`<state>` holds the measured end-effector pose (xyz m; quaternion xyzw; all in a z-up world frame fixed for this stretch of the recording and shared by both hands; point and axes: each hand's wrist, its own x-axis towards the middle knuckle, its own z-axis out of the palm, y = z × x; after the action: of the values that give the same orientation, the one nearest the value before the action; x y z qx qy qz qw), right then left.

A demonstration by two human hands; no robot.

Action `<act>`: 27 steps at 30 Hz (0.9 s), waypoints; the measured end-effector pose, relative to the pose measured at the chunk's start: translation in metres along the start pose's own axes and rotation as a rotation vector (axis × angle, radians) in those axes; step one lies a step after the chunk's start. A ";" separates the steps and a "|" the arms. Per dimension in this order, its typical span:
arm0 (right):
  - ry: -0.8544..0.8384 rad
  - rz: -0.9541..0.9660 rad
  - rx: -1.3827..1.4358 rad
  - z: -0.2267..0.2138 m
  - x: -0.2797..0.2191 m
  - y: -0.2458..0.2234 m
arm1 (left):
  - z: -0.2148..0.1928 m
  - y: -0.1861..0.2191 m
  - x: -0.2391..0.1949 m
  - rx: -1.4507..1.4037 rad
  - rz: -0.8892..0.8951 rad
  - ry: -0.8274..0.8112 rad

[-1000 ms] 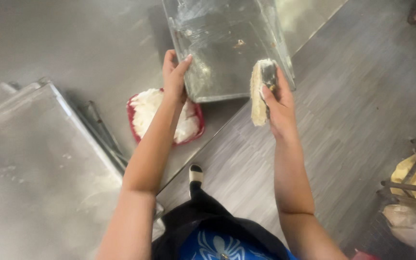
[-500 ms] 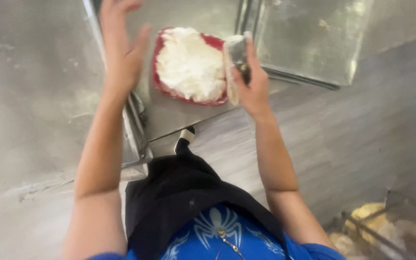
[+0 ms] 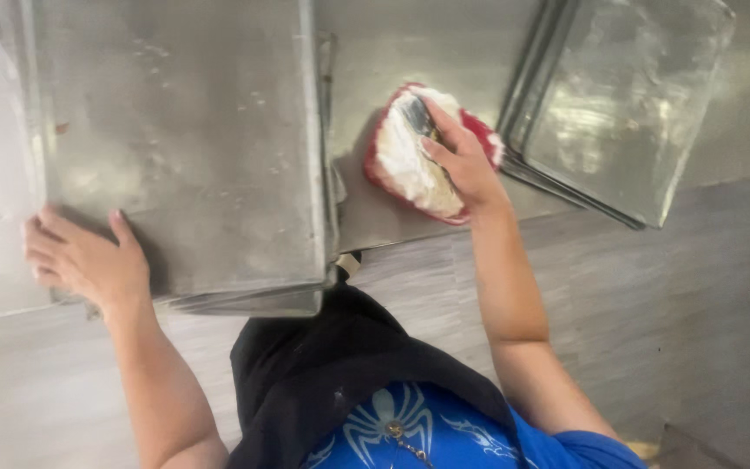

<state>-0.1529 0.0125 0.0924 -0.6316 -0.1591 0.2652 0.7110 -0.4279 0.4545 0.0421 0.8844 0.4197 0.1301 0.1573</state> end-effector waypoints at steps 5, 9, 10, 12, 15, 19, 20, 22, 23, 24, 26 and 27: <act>-0.085 -0.330 -0.750 0.172 0.066 0.026 | -0.024 -0.041 0.040 -0.140 0.086 -0.020; -0.511 -0.626 -1.810 0.282 0.106 0.079 | -0.021 -0.051 0.048 -0.095 0.209 0.087; -0.574 -0.672 -1.852 0.287 0.134 0.083 | -0.022 -0.052 0.050 -0.097 0.230 0.135; -0.409 -1.015 -1.772 0.269 0.207 0.073 | -0.019 -0.054 0.061 -0.222 0.092 0.023; -0.081 -0.718 -1.650 0.251 0.303 0.043 | -0.011 -0.068 0.062 -0.272 0.146 -0.024; 0.017 -0.650 -1.794 0.314 0.273 0.037 | -0.003 -0.080 0.072 -0.237 0.109 -0.168; -0.089 -1.116 -1.713 0.334 0.230 0.044 | -0.002 -0.082 0.071 -0.248 0.116 -0.191; -0.385 -1.107 -1.618 0.378 0.154 0.065 | 0.004 -0.079 0.082 -0.291 0.105 -0.227; -0.553 -1.115 -1.715 0.386 0.118 0.073 | 0.004 -0.081 0.082 -0.300 0.086 -0.273; -0.665 -1.005 -1.689 0.390 0.104 0.084 | 0.005 -0.084 0.080 -0.309 0.066 -0.319; -0.885 -0.799 -1.624 0.375 0.119 0.093 | 0.008 -0.085 0.078 -0.327 0.083 -0.311; -0.719 -0.955 -1.606 0.368 0.160 0.097 | 0.007 -0.088 0.077 -0.329 0.086 -0.303</act>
<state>-0.2470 0.4105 0.0356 -0.6769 -0.7335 -0.0589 0.0156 -0.4393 0.5662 0.0089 0.8734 0.3260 0.0690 0.3552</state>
